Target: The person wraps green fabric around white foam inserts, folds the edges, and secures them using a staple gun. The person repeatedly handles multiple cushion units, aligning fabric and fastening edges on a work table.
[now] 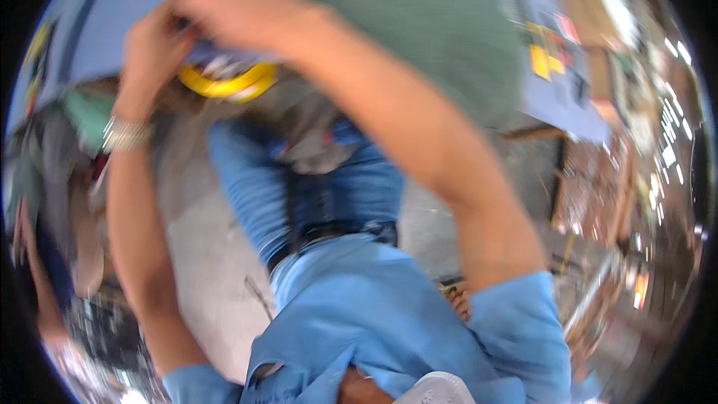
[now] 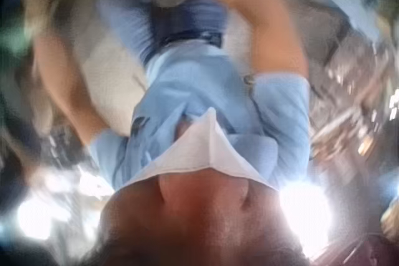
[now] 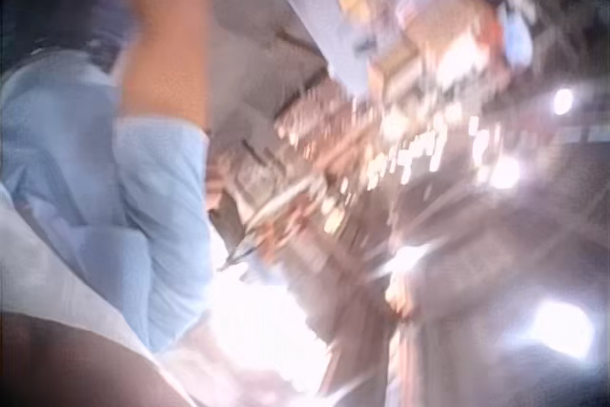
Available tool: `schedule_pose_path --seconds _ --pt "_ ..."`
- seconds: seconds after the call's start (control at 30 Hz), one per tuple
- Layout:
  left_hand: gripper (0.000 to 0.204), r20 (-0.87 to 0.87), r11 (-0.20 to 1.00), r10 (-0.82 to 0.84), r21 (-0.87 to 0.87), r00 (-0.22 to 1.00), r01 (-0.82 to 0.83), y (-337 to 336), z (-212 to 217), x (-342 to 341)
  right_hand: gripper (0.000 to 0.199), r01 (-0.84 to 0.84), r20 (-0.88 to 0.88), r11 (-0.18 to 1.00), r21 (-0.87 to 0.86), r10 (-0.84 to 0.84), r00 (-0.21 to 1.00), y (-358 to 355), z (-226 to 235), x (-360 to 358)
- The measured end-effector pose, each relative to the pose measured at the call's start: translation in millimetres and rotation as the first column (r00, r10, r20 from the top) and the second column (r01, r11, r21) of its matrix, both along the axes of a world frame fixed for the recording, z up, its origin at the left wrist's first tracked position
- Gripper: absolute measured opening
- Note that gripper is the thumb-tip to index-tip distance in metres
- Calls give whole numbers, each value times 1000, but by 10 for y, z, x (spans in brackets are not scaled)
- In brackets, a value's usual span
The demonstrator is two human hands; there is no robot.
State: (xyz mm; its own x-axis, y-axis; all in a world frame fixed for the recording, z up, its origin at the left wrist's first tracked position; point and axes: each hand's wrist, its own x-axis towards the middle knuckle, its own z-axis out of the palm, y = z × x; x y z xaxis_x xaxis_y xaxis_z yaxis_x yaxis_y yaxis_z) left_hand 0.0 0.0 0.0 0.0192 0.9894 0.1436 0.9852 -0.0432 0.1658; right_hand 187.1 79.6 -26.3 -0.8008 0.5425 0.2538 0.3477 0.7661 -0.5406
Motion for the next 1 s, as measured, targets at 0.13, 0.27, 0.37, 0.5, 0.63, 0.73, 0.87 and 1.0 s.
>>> schedule_pose_path --seconds 0.13,0.27,0.37,0.5,0.63,0.73,0.87,1.0 --pt "32 456 998 -43 -14 889 55 970 -1460 1475 28 -15 288 990 138 -25 957 669 -457 1783" --pt "34 449 948 -141 318 882 -11 2025 -539 1941 22 78 -160 854 515 6 987 1499 1080 3400" --pt "35 381 984 -105 172 919 41 1546 -478 1640 23 707 -332 628 325 -624 707 1338 823 4629" --pt "42 425 990 -106 133 899 54 1198 -423 1014 36 882 -210 180 435 -932 295 1780 99 6391" --pt "40 228 977 -172 168 958 135 1036 -252 1310 48 888 85 446 110 -895 439 2081 -286 7870" --pt "38 197 996 -44 82 979 28 935 -250 1319 53 767 300 369 526 -924 238 2256 -319 7799" --pt "33 329 993 -67 111 942 32 860 -279 1300 46 655 253 316 687 -948 193 2219 28 7349" --pt "30 358 995 -96 66 929 77 867 -206 1299 36 881 -267 407 243 -845 464 2236 1180 6859"
